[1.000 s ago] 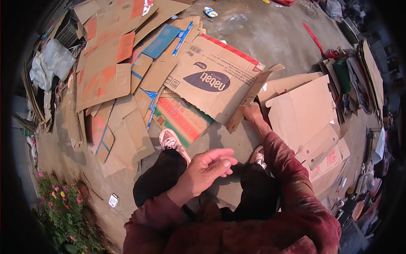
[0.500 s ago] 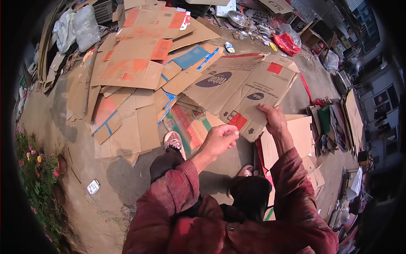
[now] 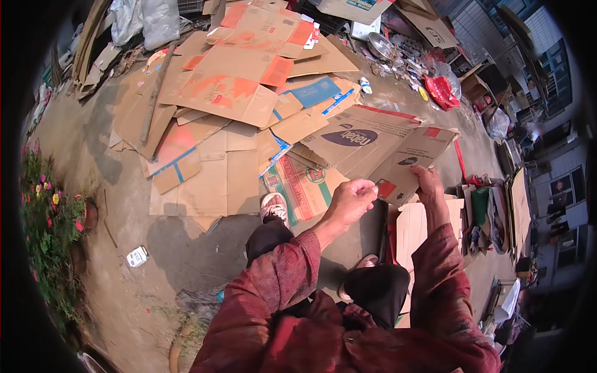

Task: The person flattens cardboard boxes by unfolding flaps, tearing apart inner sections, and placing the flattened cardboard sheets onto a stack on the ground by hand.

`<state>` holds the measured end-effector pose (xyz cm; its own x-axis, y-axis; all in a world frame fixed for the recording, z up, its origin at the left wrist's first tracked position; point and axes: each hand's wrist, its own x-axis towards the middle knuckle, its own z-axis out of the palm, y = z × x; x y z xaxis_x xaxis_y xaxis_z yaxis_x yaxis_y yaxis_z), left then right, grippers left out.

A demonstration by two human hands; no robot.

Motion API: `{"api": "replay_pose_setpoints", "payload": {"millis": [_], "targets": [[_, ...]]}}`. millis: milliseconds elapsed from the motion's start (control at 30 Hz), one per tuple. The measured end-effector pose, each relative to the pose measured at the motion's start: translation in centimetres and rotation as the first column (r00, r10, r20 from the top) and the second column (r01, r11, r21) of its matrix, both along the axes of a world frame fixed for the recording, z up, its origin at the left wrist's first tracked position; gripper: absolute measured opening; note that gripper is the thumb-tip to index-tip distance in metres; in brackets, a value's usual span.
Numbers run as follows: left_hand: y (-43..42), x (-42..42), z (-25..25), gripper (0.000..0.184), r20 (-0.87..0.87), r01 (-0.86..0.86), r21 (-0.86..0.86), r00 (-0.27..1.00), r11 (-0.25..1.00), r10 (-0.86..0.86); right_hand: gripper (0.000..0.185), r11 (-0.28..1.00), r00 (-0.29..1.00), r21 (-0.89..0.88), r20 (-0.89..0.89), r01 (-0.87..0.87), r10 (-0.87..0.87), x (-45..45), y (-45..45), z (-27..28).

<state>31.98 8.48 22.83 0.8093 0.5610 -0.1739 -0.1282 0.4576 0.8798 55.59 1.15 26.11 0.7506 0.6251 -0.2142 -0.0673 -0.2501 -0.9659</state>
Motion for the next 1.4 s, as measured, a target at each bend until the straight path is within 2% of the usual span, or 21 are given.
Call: {"api": "replay_pose_setpoints", "payload": {"millis": [67,200,233,267,400,500,633,700,733,767,800,867,933,1000,1067,1133,1167,1233,1267,1333,1400], "targets": [[-0.2,0.2,0.1,0.029,-0.029,-0.015,-0.011,0.999,1.000,0.015,0.029,0.999,1.000,0.034,0.015,0.002,-0.002,0.3,0.3,0.5],[-0.2,0.3,0.0,0.031,-0.040,-0.001,0.013,0.999,1.000,0.001,0.028,0.996,0.996,-0.073,0.074,-0.041,0.047,-1.4,-0.5,1.2],[-0.2,0.4,-0.4,0.029,-0.028,-0.008,0.006,1.000,1.000,0.008,0.027,1.000,0.996,-0.002,0.089,-0.026,0.026,-2.1,-0.9,0.1],[-0.3,0.5,-0.5,0.029,-0.026,-0.003,0.007,1.000,1.000,0.003,0.027,0.989,0.983,-0.139,0.166,-0.055,0.078,-1.9,-2.1,-1.0],[-0.1,0.6,-1.0,0.025,-0.049,-0.064,0.032,0.997,0.997,0.065,0.032,0.994,0.984,0.003,0.140,-0.108,0.106,-7.6,-5.7,-2.9],[-0.1,1.1,-1.1,0.025,-0.101,-0.164,0.123,0.979,0.979,0.177,0.033,0.993,0.965,-0.069,0.234,-0.101,0.114,-10.3,-7.2,-3.8],[0.0,1.5,-1.3,0.024,-0.087,-0.226,0.127,0.967,0.966,0.238,0.032,0.985,0.963,-0.045,0.206,-0.169,0.175,-12.6,-6.6,-1.3],[-0.1,1.9,-2.3,0.025,0.025,-0.367,0.226,0.928,0.902,0.371,0.031,0.988,0.963,-0.022,0.220,-0.154,0.155,-12.9,-6.4,-0.8],[-0.1,2.1,-2.4,0.025,0.016,-0.369,0.221,0.927,0.903,0.375,0.031,0.991,0.963,0.006,0.237,-0.132,0.127,-12.8,-6.2,-0.7],[0.0,2.1,-2.4,0.025,0.011,-0.355,0.230,0.932,0.906,0.363,0.030,0.983,0.958,-0.091,0.226,-0.160,0.177,-11.6,-6.2,-0.9],[0.2,2.1,-2.4,0.026,0.006,-0.340,0.239,0.937,0.910,0.349,0.030,0.982,0.960,-0.097,0.217,-0.162,0.180,-10.4,-6.0,-1.6],[0.5,2.0,-2.5,0.023,-0.014,-0.285,0.263,0.954,0.922,0.299,0.030,0.998,1.000,0.056,-0.002,-0.026,0.026,-8.1,-6.1,-3.2],[0.5,2.0,-2.7,0.022,-0.024,-0.232,0.288,0.968,0.929,0.249,0.030,1.000,1.000,0.016,-0.013,-0.018,0.018,-7.2,-7.1,-4.5],[0.4,2.2,-2.6,0.023,-0.033,-0.197,0.250,0.977,0.948,0.211,0.032,1.000,1.000,0.004,0.012,-0.012,0.012,-6.8,-8.2,-6.3],[0.0,1.7,-0.8,0.025,-0.052,-0.199,0.199,0.976,0.960,0.213,0.033,0.975,0.971,-0.220,0.224,-0.027,0.077,-6.9,-9.0,-6.6],[-0.1,1.7,-1.0,0.024,-0.007,-0.205,0.164,0.978,0.965,0.209,0.033,0.988,0.966,-0.155,0.256,0.016,0.025,-6.5,-9.5,-9.3],[-0.1,1.6,-0.9,0.023,-0.004,-0.192,0.148,0.981,0.970,0.195,0.034,0.977,0.949,-0.213,0.307,-0.006,0.073,-7.1,-9.6,-8.4],[0.0,1.7,-1.5,0.023,-0.015,-0.193,0.156,0.980,0.969,0.198,0.035,0.975,0.955,-0.222,0.289,0.000,0.066,-7.2,-9.8,-8.6],[0.1,1.6,-1.3,0.023,-0.019,-0.179,0.146,0.983,0.973,0.183,0.035,0.967,0.936,-0.255,0.341,0.007,0.083,-6.2,-10.0,-10.2],[0.1,1.5,-1.5,0.024,-0.010,-0.175,0.132,0.984,0.976,0.178,0.037,0.974,0.960,-0.226,0.275,0.008,0.056,-6.0,-9.8,-10.2],[0.0,1.6,-1.7,0.023,-0.013,-0.168,0.139,0.985,0.976,0.171,0.036,0.971,0.956,-0.232,0.292,0.058,0.013,-6.2,-8.9,-9.5]]}}
